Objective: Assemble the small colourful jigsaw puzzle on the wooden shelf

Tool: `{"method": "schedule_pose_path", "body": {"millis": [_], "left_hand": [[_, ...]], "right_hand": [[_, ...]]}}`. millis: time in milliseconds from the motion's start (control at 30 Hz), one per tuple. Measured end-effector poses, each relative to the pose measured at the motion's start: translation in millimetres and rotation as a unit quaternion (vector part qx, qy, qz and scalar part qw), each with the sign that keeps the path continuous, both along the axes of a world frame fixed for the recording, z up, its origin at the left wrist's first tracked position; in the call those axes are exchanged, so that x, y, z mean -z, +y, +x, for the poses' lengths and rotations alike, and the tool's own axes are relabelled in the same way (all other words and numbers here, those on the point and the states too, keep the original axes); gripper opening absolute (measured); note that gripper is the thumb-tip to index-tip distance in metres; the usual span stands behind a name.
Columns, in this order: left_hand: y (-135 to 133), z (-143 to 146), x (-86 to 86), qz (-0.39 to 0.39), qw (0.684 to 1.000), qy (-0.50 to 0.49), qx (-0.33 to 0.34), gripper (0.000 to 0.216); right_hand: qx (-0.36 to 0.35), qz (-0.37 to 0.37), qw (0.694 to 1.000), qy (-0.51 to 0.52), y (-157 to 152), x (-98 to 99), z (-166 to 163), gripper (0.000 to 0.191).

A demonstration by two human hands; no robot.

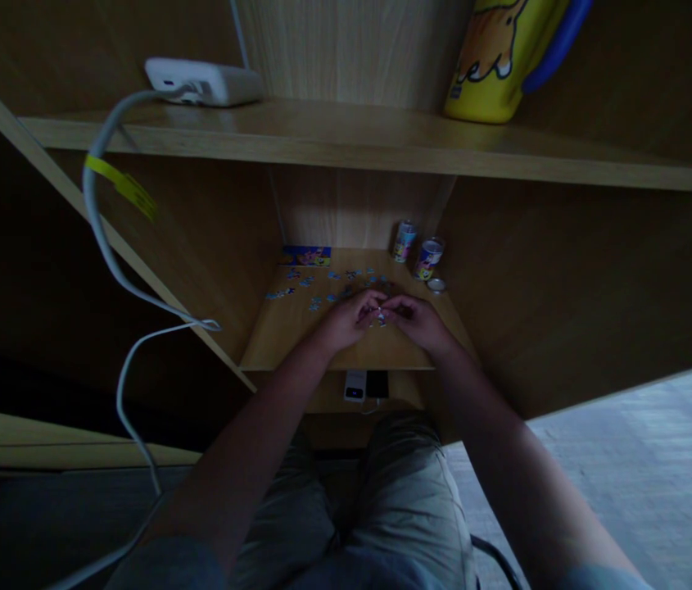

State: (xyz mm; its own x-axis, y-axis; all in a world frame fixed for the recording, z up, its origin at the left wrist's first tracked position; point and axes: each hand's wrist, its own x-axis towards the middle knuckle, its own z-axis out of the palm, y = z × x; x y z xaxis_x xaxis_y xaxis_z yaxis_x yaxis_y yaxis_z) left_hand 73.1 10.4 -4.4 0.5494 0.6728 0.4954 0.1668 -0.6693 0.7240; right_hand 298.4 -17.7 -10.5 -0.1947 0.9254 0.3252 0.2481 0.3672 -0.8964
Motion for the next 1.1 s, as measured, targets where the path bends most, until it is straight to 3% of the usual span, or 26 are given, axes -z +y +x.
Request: {"method": "schedule_pose_path", "body": {"millis": [167,300,700,1100], "left_hand": [[2.7,-15.2,-4.0,0.016,0.998,0.018,-0.057,0.025],[8.0,-30.9,-4.1,0.055,0.990,0.059,-0.116,0.018],[15.0,-21.8,12.7,0.094,0.991,0.086,-0.033,0.014],[12.8,-22.5,8.9,0.082,0.991,0.098,-0.046,0.015]], "right_hand": [[0.024,-0.033,0.999,0.003,0.3,-2.2,0.8,0.052],[0.027,-0.035,0.999,-0.018,2.5,-0.2,1.4,0.046],[0.038,-0.077,0.995,-0.054,20.5,2.4,-5.0,0.021],[0.037,-0.077,0.995,-0.048,16.9,1.6,-2.7,0.026]]}}
